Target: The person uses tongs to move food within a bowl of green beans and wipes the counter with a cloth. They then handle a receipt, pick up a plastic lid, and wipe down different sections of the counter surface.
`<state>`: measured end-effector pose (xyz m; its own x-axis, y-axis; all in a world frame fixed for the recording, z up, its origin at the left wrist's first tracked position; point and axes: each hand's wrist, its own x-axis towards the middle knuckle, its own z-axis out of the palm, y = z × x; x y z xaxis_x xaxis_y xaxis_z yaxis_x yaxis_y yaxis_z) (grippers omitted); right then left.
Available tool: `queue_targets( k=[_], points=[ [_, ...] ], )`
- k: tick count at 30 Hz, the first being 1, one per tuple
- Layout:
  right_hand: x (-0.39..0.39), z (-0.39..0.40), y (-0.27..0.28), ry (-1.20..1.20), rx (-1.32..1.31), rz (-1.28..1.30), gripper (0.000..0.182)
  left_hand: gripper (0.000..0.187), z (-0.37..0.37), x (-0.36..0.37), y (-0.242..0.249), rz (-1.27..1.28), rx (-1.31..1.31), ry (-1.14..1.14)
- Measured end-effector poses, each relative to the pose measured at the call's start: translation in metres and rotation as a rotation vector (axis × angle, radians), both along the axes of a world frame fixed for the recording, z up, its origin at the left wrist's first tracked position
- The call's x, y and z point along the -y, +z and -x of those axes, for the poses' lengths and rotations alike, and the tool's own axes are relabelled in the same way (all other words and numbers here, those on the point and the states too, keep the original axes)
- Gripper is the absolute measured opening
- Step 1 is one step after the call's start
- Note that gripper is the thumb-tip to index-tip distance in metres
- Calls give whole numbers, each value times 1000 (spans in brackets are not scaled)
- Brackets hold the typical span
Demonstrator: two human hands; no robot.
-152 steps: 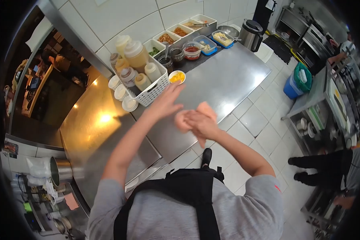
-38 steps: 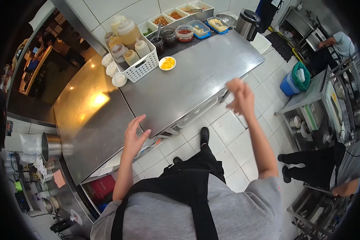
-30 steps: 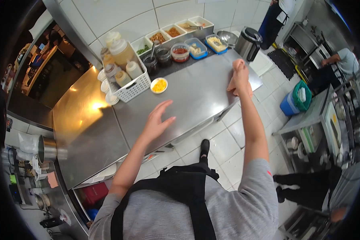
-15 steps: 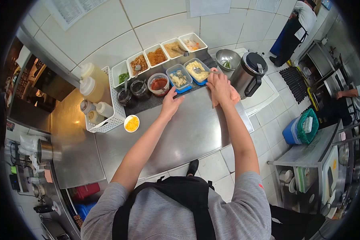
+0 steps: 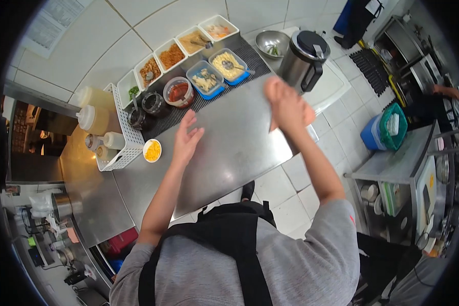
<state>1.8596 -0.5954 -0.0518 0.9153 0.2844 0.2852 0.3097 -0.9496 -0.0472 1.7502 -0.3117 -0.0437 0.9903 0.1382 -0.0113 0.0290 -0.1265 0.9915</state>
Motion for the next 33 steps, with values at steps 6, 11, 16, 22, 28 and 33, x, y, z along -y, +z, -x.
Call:
queue_targets(
  k=[6, 11, 16, 22, 28, 33],
  points=[
    [70, 60, -18, -455, -221, -318, 45, 53, 107, -55, 17, -30, -17, 97],
    [26, 110, -61, -310, 342, -434, 48, 44, 208, -113, 20, -31, -18, 225],
    [-136, 239, -82, -55, 336, -626, 64, 42, 297, -166, 13, -72, 32, 332],
    [-305, 404, -61, 356, 117, -511, 46, 41, 382, -194, 14, -106, 34, 317],
    [-366, 512, -112, 808, -896, -290, 20, 40, 450, -211, 18, -141, 88, 349],
    [-344, 508, -39, 945, -517, -720, 29, 40, 526, -235, 7, -246, 50, 554]
  ],
)
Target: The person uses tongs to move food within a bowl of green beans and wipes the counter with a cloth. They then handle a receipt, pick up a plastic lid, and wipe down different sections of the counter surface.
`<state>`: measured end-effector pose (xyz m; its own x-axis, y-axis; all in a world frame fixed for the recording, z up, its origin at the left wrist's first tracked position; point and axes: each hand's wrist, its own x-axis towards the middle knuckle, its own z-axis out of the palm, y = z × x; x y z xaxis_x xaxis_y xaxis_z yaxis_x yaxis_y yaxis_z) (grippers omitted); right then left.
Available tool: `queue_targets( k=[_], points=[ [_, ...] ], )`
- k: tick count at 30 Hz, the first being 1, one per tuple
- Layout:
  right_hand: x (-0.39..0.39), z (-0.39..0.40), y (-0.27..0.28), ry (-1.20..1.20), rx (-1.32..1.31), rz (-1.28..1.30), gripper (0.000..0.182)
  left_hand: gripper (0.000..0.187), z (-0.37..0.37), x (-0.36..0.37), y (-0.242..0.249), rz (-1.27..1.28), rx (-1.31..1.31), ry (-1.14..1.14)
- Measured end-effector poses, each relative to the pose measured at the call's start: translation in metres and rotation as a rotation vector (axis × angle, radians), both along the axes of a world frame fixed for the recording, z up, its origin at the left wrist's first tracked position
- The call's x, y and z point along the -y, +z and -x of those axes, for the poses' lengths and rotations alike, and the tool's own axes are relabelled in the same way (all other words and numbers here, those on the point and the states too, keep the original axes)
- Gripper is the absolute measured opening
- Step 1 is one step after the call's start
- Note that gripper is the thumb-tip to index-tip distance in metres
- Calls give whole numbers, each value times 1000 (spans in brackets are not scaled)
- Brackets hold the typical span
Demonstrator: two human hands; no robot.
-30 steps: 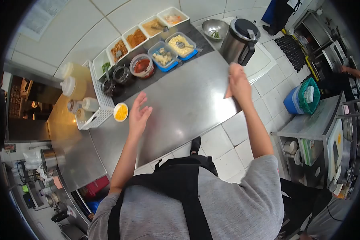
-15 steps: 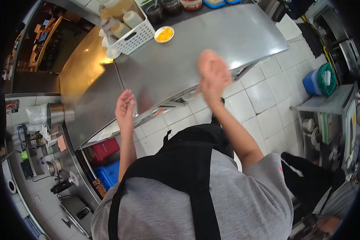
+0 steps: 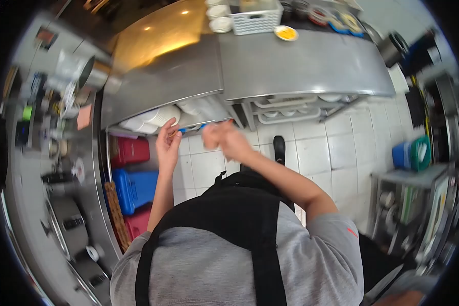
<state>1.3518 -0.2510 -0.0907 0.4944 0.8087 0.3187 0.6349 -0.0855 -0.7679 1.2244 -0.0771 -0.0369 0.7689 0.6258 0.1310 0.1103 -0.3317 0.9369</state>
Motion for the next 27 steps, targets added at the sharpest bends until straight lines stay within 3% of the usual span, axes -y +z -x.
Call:
queue_targets(
  k=[1, 2, 4, 5, 6, 9, 11, 14, 15, 16, 17, 19, 21, 24, 25, 27],
  points=[
    [2, -16, 14, -146, 89, -87, 30, 40, 15, -2, -1, 12, -14, 55],
    [2, -38, 33, -254, -80, -193, 34, 40, 27, 0, 0, -3, -10, 110],
    [7, -113, 48, -282, 235, -198, 47, 40, 54, 4, -3, -18, -24, 189],
    [4, -143, 57, -417, 291, -82, 48, 40, 66, 8, -6, -21, -35, 224],
    [4, -176, 48, -551, 400, 207, 41, 40, 75, 14, -6, -25, -16, 269],
    [-21, -220, -4, -576, 766, 378, 52, 40, 94, 33, -12, 16, -30, 389],
    [-47, -183, -18, -304, 816, 281, 45, 40, 98, 46, -19, 34, -34, 452],
    [-65, -56, 1, -4, 476, 194, 30, 40, 81, 65, -24, 73, 8, 507],
    [-78, -33, -31, 356, 129, 87, 26, 40, 71, 70, -20, 68, 29, 507],
    [-84, -4, -59, 540, -4, 19, 23, 40, 64, 73, -15, 60, 49, 521],
    [-80, 22, -36, 568, -284, 203, 20, 40, 63, 72, -9, 20, 54, 547],
    [-88, 34, 0, 613, -357, 29, 23, 40, 66, 74, -1, -52, 56, 637],
    [-103, -10, 17, 635, -89, -65, 22, 41, 80, 82, -4, -30, 11, 763],
    [-125, -89, 45, 540, 341, -103, 55, 42, 112, 106, -20, -12, -42, 945],
    [-125, -106, 51, 541, 492, 34, 69, 42, 122, 119, -24, -3, -63, 1012],
    [-130, -126, 57, 572, 858, 432, 75, 42, 138, 148, -33, 32, -105, 1134]
  ],
)
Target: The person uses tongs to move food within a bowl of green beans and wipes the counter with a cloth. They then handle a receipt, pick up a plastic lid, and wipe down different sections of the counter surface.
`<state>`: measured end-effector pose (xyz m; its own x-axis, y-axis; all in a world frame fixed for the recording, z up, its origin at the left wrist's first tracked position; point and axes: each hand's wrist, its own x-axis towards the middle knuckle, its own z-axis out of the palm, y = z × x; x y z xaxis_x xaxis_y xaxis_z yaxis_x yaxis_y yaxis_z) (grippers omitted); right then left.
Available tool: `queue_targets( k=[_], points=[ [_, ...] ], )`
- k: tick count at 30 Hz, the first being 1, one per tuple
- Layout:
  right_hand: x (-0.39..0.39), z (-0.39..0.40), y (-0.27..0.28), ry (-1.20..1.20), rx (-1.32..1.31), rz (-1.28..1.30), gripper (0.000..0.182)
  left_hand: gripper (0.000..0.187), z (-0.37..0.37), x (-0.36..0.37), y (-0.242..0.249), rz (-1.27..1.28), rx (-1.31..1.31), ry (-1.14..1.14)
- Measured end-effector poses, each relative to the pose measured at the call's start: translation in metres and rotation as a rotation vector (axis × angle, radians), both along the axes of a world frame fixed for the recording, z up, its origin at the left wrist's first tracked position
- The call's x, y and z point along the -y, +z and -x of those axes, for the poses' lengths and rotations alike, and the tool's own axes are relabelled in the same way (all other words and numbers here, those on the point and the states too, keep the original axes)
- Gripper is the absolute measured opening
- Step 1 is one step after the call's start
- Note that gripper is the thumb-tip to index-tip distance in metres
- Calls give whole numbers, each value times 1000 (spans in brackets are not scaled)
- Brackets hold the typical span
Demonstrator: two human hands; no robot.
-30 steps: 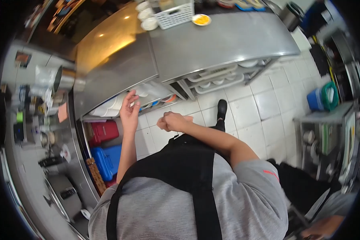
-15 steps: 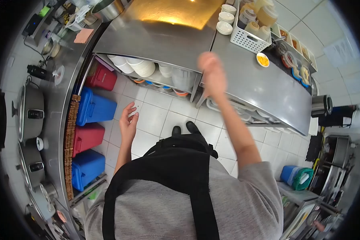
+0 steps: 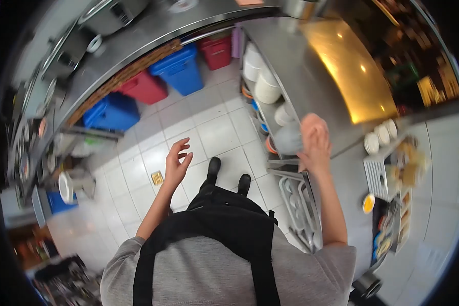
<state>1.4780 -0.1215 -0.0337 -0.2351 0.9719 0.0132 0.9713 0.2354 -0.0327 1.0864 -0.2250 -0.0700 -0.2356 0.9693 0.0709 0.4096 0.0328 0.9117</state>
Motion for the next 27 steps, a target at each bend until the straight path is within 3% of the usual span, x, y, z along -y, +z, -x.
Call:
queue_targets(
  k=[3, 6, 9, 12, 13, 16, 18, 19, 20, 21, 24, 27],
  points=[
    [-45, -2, -35, 96, -41, -117, 75, 44, 16, 47, -30, 96, -28, 158],
    [-109, 47, -37, 92, 3, -160, 71, 48, 30, 86, -70, 197, -44, 286],
    [-180, 92, -50, 137, 35, -363, 59, 50, 40, 122, -104, 297, -48, 404],
    [-263, 123, -66, 257, 139, -256, 43, 52, 48, 151, -124, 365, -85, 517],
    [-293, 137, -69, 234, -286, -204, 38, 53, 49, 161, -130, 387, -91, 546],
    [-349, 184, -69, 517, -537, -403, 36, 56, 51, 189, -140, 492, -130, 636],
    [-405, 181, -89, 539, 6, -477, 58, 57, 51, 202, -143, 531, -161, 710],
    [-392, 213, -55, 386, 289, -286, 81, 56, 53, 207, -143, 520, -119, 743],
    [-401, 225, -60, 295, 145, -342, 98, 56, 52, 211, -146, 521, -131, 793],
    [-424, 235, -70, 218, 169, -293, 81, 57, 53, 214, -149, 527, -142, 826],
    [-430, 245, -75, 229, 73, -392, 66, 56, 64, 216, -147, 575, -97, 839],
    [-429, 247, -76, 262, 101, -387, 67, 54, 86, 207, -148, 660, -47, 691]
  ],
)
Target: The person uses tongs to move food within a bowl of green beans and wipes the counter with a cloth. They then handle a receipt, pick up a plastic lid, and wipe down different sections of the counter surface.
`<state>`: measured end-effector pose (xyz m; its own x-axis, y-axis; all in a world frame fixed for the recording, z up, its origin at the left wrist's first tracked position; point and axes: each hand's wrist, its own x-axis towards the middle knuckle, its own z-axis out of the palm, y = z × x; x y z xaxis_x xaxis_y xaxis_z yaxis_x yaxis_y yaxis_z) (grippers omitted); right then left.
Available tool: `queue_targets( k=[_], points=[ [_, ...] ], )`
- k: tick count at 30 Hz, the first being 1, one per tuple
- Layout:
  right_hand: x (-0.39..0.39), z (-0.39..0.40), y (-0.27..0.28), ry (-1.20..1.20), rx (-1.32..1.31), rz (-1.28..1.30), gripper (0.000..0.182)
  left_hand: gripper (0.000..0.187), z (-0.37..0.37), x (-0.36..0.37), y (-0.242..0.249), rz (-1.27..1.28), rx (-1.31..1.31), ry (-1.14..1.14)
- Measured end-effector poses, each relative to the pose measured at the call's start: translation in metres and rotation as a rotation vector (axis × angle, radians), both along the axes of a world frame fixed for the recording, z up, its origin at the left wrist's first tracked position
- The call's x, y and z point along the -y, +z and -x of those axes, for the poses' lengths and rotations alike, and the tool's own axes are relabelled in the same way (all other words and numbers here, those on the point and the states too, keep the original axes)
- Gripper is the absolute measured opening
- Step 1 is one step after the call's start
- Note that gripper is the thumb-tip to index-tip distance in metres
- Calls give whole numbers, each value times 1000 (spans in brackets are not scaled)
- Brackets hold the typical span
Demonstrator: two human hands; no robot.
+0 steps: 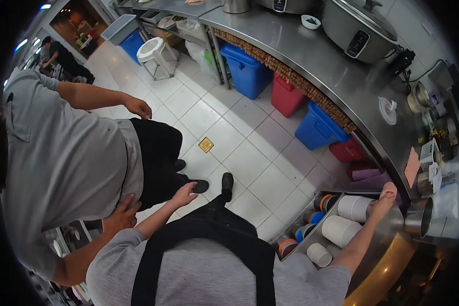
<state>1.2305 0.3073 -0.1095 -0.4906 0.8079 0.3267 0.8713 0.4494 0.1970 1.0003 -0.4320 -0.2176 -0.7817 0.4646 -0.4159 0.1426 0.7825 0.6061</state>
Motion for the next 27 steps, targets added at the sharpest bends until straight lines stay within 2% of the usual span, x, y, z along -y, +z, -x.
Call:
queue_targets(
  k=[3, 5, 7, 8, 10, 12, 13, 17, 18, 21, 23, 25, 26, 27],
  points=[
    [8, 4, 11, 37, 15, 13, 69, 53, 25, -17, -2, 99, 130, -171],
    [-1, 5, 10, 104, -14, 12, 70, 52, 35, -24, -4, 162, 69, -176],
    [0, 13, 14, 206, -85, 2, 69, 52, 33, -28, 0, 138, 23, -23],
    [5, 19, 26, 126, -64, 123, 65, 51, 28, -29, 2, 91, 8, 64],
    [-15, 22, 15, 147, -117, 141, 61, 48, 3, -27, 5, 19, -72, 224],
    [-18, 25, 15, 143, -87, 172, 60, 44, -36, -11, -20, -23, -97, 306],
    [-17, 24, 16, 156, -65, 163, 58, 44, -61, 4, -53, -93, -137, 251],
    [-21, 21, 11, 208, -38, 143, 52, 50, -174, 43, -71, 216, 197, 170],
    [-7, 21, 18, 287, -124, 111, 39, 52, -203, 54, -77, 299, 249, 216],
    [-22, 25, -3, 251, -109, 252, 49, 54, -280, 91, -92, 398, 343, 396],
    [-17, 34, -35, 314, -76, 233, 42, 55, -312, 108, -87, 377, 361, 493],
    [52, 47, -42, 424, -80, 391, 34, 55, -334, 121, -83, 363, 387, 648],
    [53, 64, -83, 343, -249, 738, 30, 54, -336, 124, -81, 349, 368, 689],
    [119, 69, -66, 657, -520, 1049, 28, 54, -340, 130, -82, 338, 355, 729]
  ],
)
